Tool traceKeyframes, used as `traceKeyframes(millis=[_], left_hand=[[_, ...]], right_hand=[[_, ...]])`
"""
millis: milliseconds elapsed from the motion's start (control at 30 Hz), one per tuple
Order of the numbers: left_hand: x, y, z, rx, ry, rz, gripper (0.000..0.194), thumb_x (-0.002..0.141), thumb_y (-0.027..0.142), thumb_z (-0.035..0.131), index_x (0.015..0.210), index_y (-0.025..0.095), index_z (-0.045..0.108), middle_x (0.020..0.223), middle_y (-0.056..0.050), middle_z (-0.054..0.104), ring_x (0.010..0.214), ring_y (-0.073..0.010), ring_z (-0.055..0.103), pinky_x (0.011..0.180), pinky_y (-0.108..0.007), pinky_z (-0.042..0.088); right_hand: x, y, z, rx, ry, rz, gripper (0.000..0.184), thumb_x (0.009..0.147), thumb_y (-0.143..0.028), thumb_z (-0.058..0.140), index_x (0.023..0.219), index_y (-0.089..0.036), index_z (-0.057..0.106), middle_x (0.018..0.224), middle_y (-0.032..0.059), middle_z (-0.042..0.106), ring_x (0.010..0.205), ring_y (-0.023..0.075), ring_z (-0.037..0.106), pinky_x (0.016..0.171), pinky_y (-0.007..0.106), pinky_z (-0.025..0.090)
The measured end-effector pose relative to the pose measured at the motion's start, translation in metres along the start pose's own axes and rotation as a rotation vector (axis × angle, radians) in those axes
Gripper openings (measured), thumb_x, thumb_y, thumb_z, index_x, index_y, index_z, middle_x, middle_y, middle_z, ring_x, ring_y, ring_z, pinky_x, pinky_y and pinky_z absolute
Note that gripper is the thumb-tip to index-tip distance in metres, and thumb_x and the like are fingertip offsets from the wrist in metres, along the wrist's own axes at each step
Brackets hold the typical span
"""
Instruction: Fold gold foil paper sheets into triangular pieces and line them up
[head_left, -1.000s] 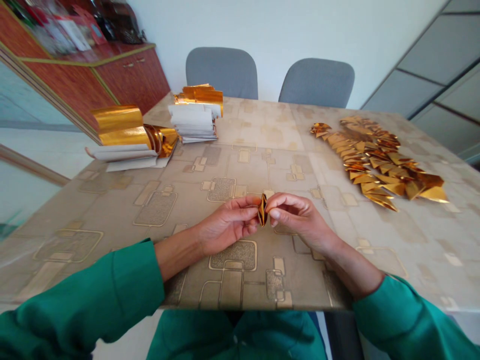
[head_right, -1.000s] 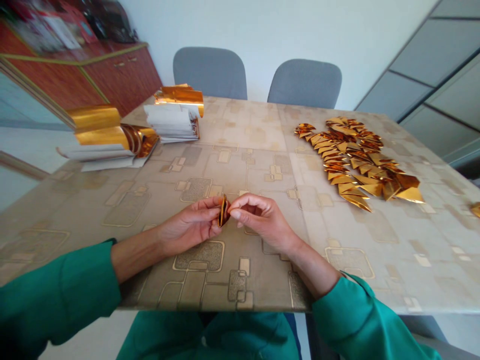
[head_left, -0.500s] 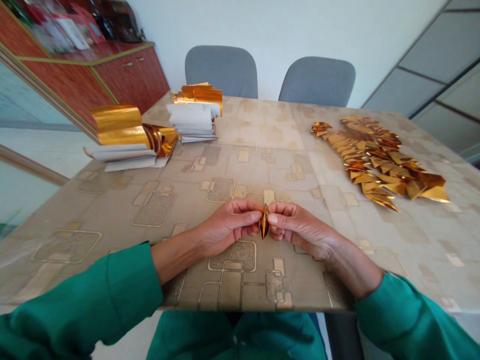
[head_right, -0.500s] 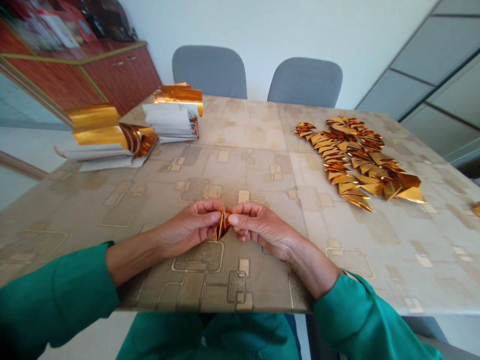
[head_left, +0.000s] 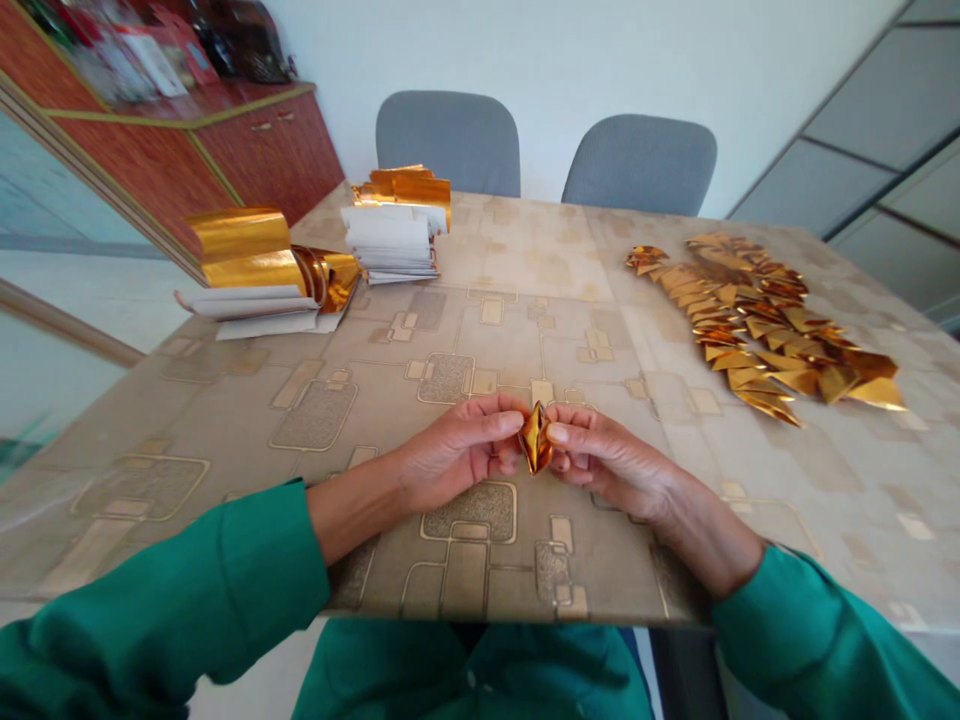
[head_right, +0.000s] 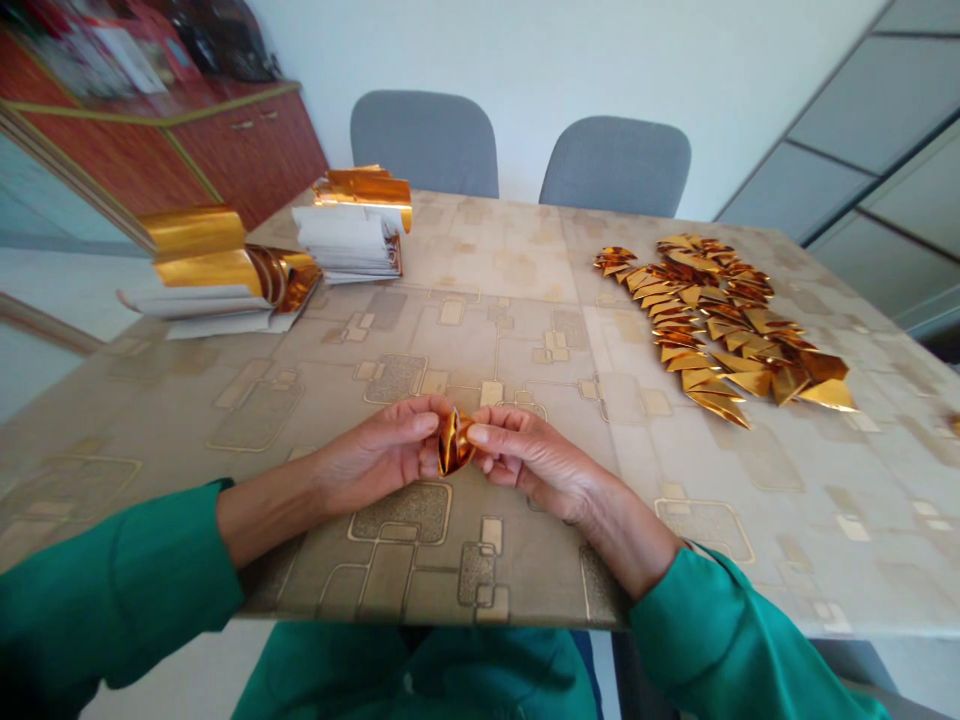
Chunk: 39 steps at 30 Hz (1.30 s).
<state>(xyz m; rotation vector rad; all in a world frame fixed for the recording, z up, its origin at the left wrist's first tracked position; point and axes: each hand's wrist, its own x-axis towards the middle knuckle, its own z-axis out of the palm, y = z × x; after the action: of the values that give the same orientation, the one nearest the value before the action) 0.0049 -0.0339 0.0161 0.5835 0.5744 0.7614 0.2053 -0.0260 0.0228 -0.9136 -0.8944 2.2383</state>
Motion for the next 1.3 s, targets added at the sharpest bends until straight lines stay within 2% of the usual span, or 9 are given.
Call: traceKeyframes(millis=[167,333,467,900,1133,1300], left_hand=[[-0.002,0.0,0.004,0.091,0.005,0.036,0.028,0.071,0.025,0.086,0.085,0.015,0.064,0.074,0.001,0.066,0.06,-0.0062,0.058,0.057,-0.016,0.046],[0.0,0.001,0.003,0.101,0.011,0.038,0.027,0.071,0.023,0.085,0.085,0.015,0.063,0.074,0.001,0.065,0.061,-0.0064,0.058,0.059,-0.016,0.047],[0.001,0.001,0.003,0.108,0.015,0.048,0.026,0.071,0.022,0.083,0.084,0.016,0.061,0.074,0.002,0.065,0.062,-0.0068,0.059,0.058,-0.016,0.047],[-0.001,-0.001,0.007,0.23,0.099,0.058,0.034,0.069,0.027,0.081,0.086,0.018,0.054,0.071,0.004,0.06,0.061,-0.0064,0.054,0.054,-0.015,0.044],[-0.003,0.002,0.01,0.248,0.125,0.051,0.033,0.069,0.026,0.079,0.091,0.018,0.055,0.079,0.004,0.059,0.065,-0.0069,0.053,0.056,-0.018,0.043],[-0.003,0.004,0.008,0.233,0.129,0.033,0.032,0.066,0.02,0.077,0.089,0.018,0.055,0.078,0.003,0.06,0.067,-0.008,0.055,0.057,-0.018,0.042]], right_hand=[[0.001,0.004,0.0,0.067,-0.039,0.004,0.031,0.068,-0.032,0.086,0.073,-0.016,0.06,0.049,-0.0108,0.041,0.041,0.0005,0.025,0.038,0.015,0.014],[0.0,0.009,0.005,0.143,-0.018,-0.022,0.03,0.069,-0.03,0.085,0.071,-0.016,0.058,0.05,-0.0111,0.04,0.041,0.0,0.024,0.036,0.013,0.013],[0.0,0.012,0.007,0.178,-0.059,-0.036,0.028,0.073,-0.029,0.083,0.074,-0.017,0.058,0.048,-0.013,0.037,0.039,0.0,0.022,0.035,0.013,0.016],[0.003,0.013,0.003,0.173,-0.065,0.02,0.027,0.073,-0.028,0.083,0.078,-0.016,0.06,0.053,-0.0103,0.046,0.043,0.0002,0.032,0.039,0.011,0.023],[0.003,0.013,0.003,0.193,-0.036,-0.021,0.024,0.073,-0.027,0.084,0.076,-0.016,0.063,0.052,-0.0103,0.047,0.042,-0.0002,0.033,0.039,0.01,0.025],[0.002,0.013,0.003,0.207,-0.016,0.006,0.022,0.071,-0.024,0.086,0.08,-0.014,0.068,0.059,-0.0076,0.057,0.048,-0.0007,0.045,0.044,0.009,0.036]])
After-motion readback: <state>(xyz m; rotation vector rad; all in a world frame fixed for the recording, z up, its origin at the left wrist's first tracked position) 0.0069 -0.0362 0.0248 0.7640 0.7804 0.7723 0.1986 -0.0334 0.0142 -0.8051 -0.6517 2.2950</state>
